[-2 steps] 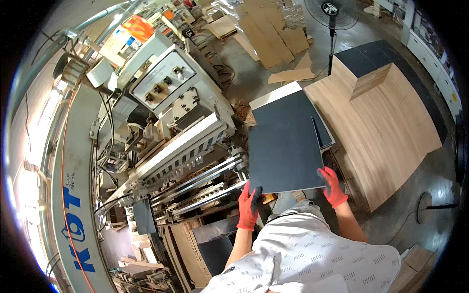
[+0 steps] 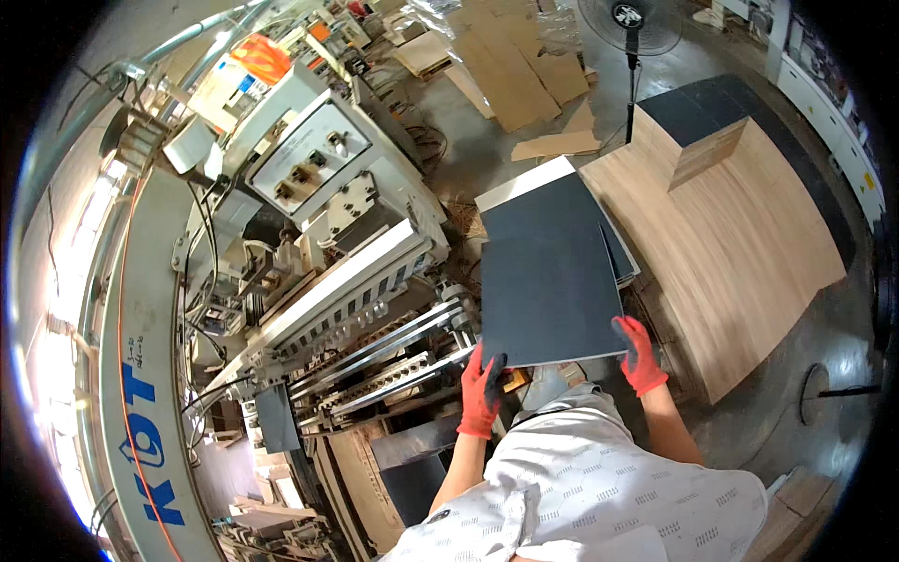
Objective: The person, wearing red gloves, picks up dark wood panels from a stack and feeds them one by one into an industrial woodworking machine for processing, then places them onto another stack.
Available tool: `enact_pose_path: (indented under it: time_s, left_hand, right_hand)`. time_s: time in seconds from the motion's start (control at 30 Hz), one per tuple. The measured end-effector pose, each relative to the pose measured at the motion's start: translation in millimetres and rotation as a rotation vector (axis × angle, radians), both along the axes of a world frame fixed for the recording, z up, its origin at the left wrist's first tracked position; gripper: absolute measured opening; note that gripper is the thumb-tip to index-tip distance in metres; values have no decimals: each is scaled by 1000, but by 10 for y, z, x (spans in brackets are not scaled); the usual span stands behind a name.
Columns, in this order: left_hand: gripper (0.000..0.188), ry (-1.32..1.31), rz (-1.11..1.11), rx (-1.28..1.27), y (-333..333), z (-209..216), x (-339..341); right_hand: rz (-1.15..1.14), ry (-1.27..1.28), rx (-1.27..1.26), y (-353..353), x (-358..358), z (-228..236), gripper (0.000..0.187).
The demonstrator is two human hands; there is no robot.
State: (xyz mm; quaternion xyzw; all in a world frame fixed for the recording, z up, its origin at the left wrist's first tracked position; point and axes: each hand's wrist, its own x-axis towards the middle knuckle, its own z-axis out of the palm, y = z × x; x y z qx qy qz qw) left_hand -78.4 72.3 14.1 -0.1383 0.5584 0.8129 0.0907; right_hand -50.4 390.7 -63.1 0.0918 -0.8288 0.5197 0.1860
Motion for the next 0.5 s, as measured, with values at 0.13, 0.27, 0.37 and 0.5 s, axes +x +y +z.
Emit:
enact_pose_path:
  time_s: [0.13, 0.27, 0.37, 0.5]
  left_hand:
    - [52, 8, -40, 21, 324, -185, -199]
    - [61, 226, -86, -295, 473, -596, -247]
    - [63, 22, -322, -233, 461, -626, -218]
    - [71, 13, -344, -329, 407, -468, -139]
  right_hand:
    - [-110, -122, -1100, -84, -249, 5, 45]
    - [-562, -295, -1641, -432, -650, -38, 43]
    - [-818, -290, -1335, -717, -874, -373, 50]
    - [-922, -256, -1217, -1082, -1132, 41, 70]
